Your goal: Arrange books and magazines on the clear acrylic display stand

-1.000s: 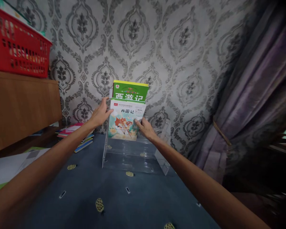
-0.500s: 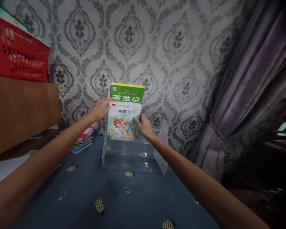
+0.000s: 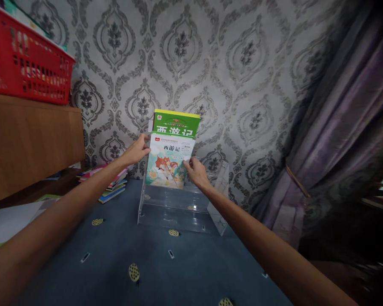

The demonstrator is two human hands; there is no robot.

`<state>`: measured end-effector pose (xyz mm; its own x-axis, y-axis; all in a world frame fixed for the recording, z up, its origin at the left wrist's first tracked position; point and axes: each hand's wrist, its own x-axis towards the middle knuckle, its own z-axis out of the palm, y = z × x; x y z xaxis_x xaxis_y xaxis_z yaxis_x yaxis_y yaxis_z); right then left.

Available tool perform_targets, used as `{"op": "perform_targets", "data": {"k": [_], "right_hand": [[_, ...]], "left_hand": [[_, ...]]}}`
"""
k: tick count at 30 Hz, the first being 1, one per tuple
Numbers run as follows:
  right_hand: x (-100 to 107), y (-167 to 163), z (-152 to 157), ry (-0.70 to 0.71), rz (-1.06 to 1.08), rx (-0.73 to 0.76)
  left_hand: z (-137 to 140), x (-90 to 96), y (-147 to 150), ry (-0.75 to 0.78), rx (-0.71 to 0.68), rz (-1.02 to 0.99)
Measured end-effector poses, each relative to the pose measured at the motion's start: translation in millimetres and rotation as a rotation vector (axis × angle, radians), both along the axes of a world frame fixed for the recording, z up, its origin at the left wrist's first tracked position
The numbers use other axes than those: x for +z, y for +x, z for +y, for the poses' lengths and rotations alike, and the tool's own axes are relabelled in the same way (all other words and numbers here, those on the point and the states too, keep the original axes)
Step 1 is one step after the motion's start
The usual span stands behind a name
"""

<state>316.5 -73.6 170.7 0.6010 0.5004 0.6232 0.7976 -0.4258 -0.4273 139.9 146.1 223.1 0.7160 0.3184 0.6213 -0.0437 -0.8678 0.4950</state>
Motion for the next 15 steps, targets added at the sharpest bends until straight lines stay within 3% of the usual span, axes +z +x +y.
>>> {"op": "perform_targets", "data": {"k": [4, 15], "right_hand": [[-3, 0, 0, -0.018, 0.002, -0.009], [-4, -7, -3, -0.061, 0.032, -0.007]], "left_hand": [[4, -8.1, 0, -0.103, -0.066, 0.079], [1, -17.2, -6, -0.101, -0.09, 0.157]]}}
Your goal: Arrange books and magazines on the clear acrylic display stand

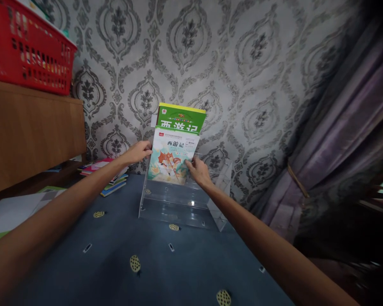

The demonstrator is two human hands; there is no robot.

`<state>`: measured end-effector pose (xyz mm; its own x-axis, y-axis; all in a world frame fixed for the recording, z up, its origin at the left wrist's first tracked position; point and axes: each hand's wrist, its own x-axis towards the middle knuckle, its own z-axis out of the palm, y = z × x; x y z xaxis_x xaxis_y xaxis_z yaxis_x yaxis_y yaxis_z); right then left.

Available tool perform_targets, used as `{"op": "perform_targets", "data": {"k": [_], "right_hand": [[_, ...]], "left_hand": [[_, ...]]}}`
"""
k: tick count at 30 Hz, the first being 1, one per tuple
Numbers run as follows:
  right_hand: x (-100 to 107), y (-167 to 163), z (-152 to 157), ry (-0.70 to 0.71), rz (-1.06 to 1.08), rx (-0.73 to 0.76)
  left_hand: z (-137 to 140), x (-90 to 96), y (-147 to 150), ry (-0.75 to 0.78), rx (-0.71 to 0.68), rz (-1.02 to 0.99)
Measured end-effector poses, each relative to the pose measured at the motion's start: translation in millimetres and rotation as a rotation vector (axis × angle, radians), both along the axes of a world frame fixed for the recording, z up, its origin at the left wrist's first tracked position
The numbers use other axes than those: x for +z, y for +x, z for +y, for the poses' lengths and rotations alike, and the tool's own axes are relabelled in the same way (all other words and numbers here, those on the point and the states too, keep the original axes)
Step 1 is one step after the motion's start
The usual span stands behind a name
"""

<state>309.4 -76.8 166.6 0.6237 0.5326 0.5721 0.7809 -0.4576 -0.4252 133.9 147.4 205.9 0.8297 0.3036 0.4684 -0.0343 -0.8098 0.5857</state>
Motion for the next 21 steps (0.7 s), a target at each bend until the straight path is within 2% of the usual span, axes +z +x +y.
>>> {"op": "perform_targets", "data": {"k": [15, 21], "right_hand": [[-1.6, 2.2, 1.0, -0.031, -0.006, -0.022], [-3.7, 2.8, 1.6, -0.009, -0.019, -0.018]], "left_hand": [[-2.5, 0.1, -1.5, -0.017, 0.01, 0.015], [-6.5, -8.5, -1.4, -0.009, 0.056, 0.0]]}}
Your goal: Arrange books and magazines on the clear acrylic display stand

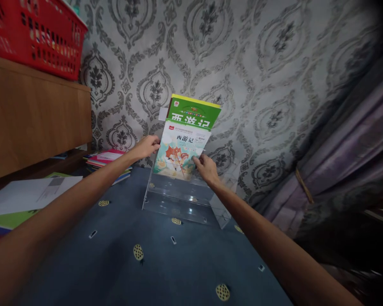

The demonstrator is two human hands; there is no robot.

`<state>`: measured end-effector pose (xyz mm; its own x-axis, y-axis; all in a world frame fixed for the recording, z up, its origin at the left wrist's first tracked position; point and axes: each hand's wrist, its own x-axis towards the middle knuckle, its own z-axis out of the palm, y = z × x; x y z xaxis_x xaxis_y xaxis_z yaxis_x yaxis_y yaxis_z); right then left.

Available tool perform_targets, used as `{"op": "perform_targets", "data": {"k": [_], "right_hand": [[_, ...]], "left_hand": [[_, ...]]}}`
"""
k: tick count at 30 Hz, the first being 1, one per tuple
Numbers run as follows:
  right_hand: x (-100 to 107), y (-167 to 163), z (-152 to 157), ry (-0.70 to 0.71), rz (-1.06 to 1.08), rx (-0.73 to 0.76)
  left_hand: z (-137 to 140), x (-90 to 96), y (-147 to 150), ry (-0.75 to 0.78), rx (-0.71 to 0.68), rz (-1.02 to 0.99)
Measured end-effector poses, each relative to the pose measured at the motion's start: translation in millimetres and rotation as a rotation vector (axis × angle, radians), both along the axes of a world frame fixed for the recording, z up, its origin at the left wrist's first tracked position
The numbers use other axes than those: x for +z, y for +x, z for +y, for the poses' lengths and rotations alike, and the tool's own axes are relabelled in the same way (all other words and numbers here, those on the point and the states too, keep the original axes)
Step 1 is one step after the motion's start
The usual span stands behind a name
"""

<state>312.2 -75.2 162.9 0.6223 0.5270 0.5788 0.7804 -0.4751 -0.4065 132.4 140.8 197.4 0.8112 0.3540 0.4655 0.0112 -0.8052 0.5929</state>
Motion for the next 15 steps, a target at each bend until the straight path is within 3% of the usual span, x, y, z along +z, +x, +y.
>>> {"op": "perform_targets", "data": {"k": [15], "right_hand": [[-9, -7, -10, 0.066, -0.028, 0.034]], "left_hand": [[-11, -13.8, -14, -0.028, 0.009, -0.021]]}}
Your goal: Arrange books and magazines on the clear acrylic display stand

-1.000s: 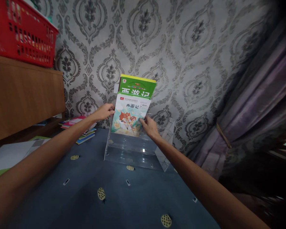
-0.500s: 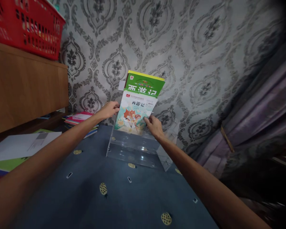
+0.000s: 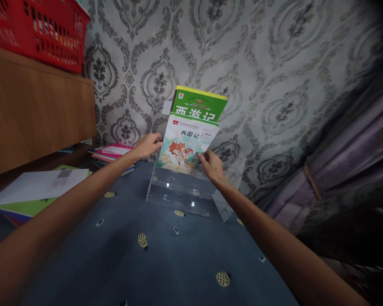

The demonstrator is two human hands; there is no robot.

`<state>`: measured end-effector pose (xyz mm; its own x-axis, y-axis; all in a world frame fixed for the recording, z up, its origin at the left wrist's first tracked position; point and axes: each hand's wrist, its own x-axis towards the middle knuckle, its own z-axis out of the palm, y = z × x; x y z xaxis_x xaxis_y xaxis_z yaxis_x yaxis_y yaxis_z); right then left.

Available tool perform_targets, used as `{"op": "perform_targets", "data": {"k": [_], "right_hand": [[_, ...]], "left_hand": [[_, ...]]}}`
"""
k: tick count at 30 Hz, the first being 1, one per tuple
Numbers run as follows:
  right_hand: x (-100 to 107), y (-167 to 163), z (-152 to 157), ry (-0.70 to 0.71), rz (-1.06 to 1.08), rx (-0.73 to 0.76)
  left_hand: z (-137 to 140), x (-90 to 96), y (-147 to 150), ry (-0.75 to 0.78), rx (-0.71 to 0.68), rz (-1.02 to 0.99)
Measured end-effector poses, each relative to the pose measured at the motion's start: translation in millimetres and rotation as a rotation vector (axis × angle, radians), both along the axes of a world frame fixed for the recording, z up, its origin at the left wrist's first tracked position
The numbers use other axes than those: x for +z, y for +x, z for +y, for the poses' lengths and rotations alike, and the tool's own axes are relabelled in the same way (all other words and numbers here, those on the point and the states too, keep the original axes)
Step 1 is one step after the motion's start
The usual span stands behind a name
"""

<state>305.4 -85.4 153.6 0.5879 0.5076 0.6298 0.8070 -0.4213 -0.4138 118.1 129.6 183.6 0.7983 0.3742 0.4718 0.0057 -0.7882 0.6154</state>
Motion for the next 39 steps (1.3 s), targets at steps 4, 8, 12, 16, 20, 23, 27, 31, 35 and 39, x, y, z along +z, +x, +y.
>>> {"op": "perform_targets", "data": {"k": [4, 8, 12, 16, 20, 23, 27, 31, 35, 39], "right_hand": [[-3, 0, -4, 0.017, -0.001, 0.027], [-9, 2, -5, 0.026, -0.052, 0.017], [-16, -1, -7, 0.004, -0.089, 0.047], [-26, -8, -12, 0.012, -0.136, 0.046], [-35, -9, -16, 0.051, -0.149, 0.078], [-38, -10, -16, 0.062, -0.133, 0.081], [-38, -10, -14, 0.075, -0.118, 0.059], [-38, -10, -16, 0.063, -0.118, 0.08], [-40, -9, -21, 0.031, -0.132, 0.091], [-43, -9, -22, 0.014, -0.164, 0.064]], "left_hand": [[-6, -3.3, -4, -0.021, 0.007, 0.0], [-14, -18.2, -19, -0.005, 0.0, -0.047], [-12, -54.2, -54, 0.047, 0.072, -0.055], [14, -93.2, -109, 0.258, 0.243, 0.08], [53, -112.2, -174, 0.364, 0.51, 0.323], [77, -119.4, -213, 0.279, 0.597, 0.507], [94, -135.0, -238, 0.234, 0.593, 0.675], [96, -146.6, -245, 0.273, 0.552, 0.722], [91, -141.8, -251, 0.265, 0.535, 0.771], [84, -131.3, -256, 0.264, 0.488, 0.795]]}}
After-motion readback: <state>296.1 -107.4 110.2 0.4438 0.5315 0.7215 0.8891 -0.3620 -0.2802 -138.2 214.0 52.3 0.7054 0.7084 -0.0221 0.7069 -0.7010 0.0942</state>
